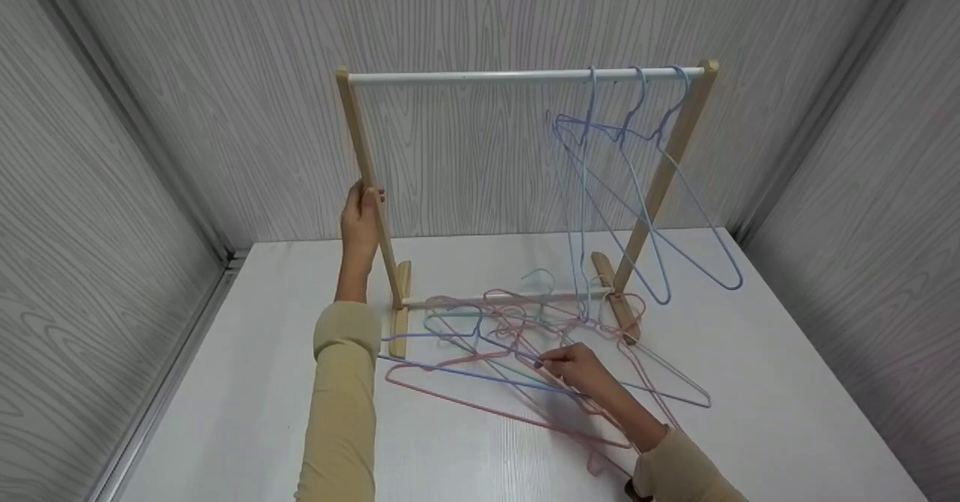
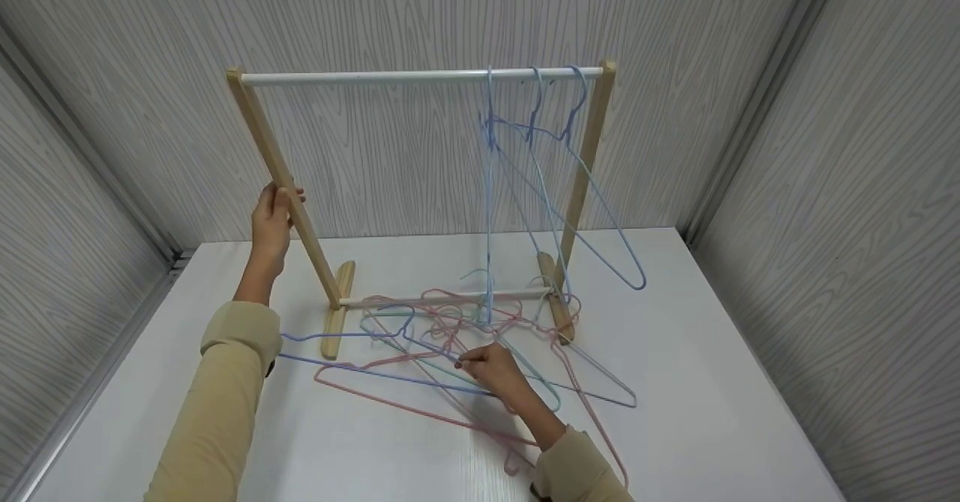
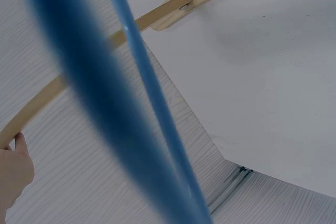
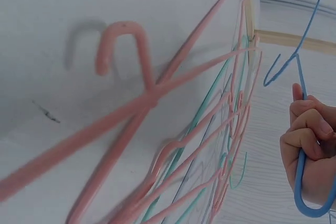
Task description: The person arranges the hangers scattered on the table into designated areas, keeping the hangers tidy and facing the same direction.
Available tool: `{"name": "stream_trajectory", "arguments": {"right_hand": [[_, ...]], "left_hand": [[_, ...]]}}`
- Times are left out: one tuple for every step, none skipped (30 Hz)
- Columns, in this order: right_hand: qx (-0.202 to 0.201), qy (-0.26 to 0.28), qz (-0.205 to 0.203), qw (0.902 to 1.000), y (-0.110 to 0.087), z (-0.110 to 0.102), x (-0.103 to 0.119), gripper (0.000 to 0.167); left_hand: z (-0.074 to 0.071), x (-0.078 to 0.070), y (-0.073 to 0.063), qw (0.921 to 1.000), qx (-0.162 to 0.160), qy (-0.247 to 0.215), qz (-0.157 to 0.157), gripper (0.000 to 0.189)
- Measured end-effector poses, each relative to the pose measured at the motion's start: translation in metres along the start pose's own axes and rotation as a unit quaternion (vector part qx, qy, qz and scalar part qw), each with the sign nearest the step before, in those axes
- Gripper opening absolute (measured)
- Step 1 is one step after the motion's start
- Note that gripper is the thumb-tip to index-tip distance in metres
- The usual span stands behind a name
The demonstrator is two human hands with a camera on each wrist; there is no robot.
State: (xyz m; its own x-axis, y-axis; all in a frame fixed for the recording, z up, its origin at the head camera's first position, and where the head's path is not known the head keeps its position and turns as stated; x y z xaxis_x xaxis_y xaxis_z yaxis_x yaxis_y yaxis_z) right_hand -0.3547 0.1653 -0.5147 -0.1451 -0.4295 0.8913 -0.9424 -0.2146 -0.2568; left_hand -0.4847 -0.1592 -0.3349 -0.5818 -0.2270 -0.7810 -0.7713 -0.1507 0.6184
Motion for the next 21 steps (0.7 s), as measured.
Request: {"name": "stream_trajectory", "arguments": {"right_hand": [[-0.003, -0.004, -0.003, 1.0000, 0.000, 0.000, 0.001, 0.024], [-0.007, -0.010, -0.008, 0.9999, 0.000, 0.000, 0.002, 0.024], [-0.012, -0.015, -0.011, 0.9998, -0.001, 0.000, 0.002, 0.024], [-0.017, -0.019, -0.013, 0.9996, -0.001, 0.000, 0.002, 0.024], [-0.024, -0.023, -0.014, 0.9993, -0.001, -0.001, 0.002, 0.023], [-0.031, -0.027, -0.019, 0.9990, -0.002, -0.001, 0.003, 0.023], [-0.037, -0.029, -0.021, 0.9987, -0.003, -0.002, 0.003, 0.023], [-0.047, -0.035, -0.028, 0.9979, -0.004, -0.003, 0.004, 0.022], [-0.056, -0.038, -0.034, 0.9971, -0.005, -0.004, 0.005, 0.021], [-0.067, -0.042, -0.041, 0.9960, -0.006, -0.005, 0.007, 0.021], [-0.078, -0.049, -0.049, 0.9945, -0.008, -0.006, 0.009, 0.020], [-0.091, -0.058, -0.059, 0.9924, -0.010, -0.007, 0.012, 0.019], [-0.104, -0.070, -0.066, 0.9898, -0.012, -0.008, 0.015, 0.018], [-0.119, -0.087, -0.076, 0.9861, -0.014, -0.009, 0.019, 0.017], [-0.129, -0.099, -0.079, 0.9835, -0.017, -0.009, 0.023, 0.016], [-0.138, -0.113, -0.084, 0.9804, -0.020, -0.009, 0.027, 0.015], [-0.144, -0.123, -0.089, 0.9779, -0.023, -0.008, 0.031, 0.015], [-0.146, -0.132, -0.093, 0.9759, -0.025, -0.007, 0.035, 0.016], [-0.146, -0.140, -0.098, 0.9745, -0.028, -0.005, 0.038, 0.017], [-0.144, -0.147, -0.106, 0.9729, -0.031, -0.003, 0.043, 0.018], [-0.143, -0.154, -0.113, 0.9711, -0.034, -0.001, 0.047, 0.018]], "left_hand": [[0.000, 0.000, 0.000, 1.0000, 0.000, -0.001, -0.001, 0.039], [0.000, 0.001, -0.001, 1.0000, -0.001, -0.003, -0.002, 0.039], [0.000, 0.002, -0.001, 1.0000, -0.001, -0.005, -0.003, 0.040], [0.000, 0.003, -0.001, 1.0000, -0.001, -0.008, -0.005, 0.040], [0.000, 0.003, -0.002, 0.9999, -0.001, -0.010, -0.006, 0.040], [0.000, 0.004, -0.002, 0.9999, -0.001, -0.013, -0.006, 0.040], [0.000, 0.004, -0.002, 0.9999, -0.001, -0.015, -0.007, 0.041], [0.001, 0.005, -0.002, 0.9998, 0.001, -0.017, -0.008, 0.041], [0.001, 0.005, -0.002, 0.9998, 0.003, -0.017, -0.009, 0.042], [0.002, 0.005, -0.002, 0.9998, 0.004, -0.019, -0.011, 0.042], [0.002, 0.006, -0.002, 0.9997, 0.006, -0.022, -0.013, 0.042], [0.003, 0.006, -0.002, 0.9995, 0.007, -0.027, -0.014, 0.042], [0.003, 0.005, -0.002, 0.9993, 0.008, -0.033, -0.016, 0.043], [0.004, 0.005, -0.001, 0.9991, 0.009, -0.039, -0.017, 0.043], [0.004, 0.005, -0.001, 0.9989, 0.009, -0.043, -0.019, 0.043], [0.004, 0.005, -0.001, 0.9986, 0.009, -0.047, -0.020, 0.043], [0.004, 0.005, -0.002, 0.9985, 0.008, -0.050, -0.021, 0.043], [0.003, 0.005, -0.002, 0.9986, 0.007, -0.047, -0.021, 0.043], [0.003, 0.005, -0.001, 0.9988, 0.007, -0.043, -0.021, 0.044], [0.003, 0.006, -0.001, 0.9990, 0.006, -0.039, -0.021, 0.044], [0.003, 0.006, -0.001, 0.9992, 0.007, -0.034, -0.020, 0.044]]}}
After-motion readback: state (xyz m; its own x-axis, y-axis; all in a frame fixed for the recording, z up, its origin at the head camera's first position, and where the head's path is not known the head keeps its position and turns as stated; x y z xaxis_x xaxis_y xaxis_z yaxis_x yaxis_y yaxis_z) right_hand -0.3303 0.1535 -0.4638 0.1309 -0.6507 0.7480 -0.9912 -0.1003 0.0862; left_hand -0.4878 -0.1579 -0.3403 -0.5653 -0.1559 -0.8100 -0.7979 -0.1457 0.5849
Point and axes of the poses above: each hand's wrist, its own y-axis towards the middle knuckle, its own z-axis out of the palm, x = y × z, the point moved 10 cm from there along y, towards the middle knuckle, and after that the axes turned 12 degrees about z, right-handed, at the moved point
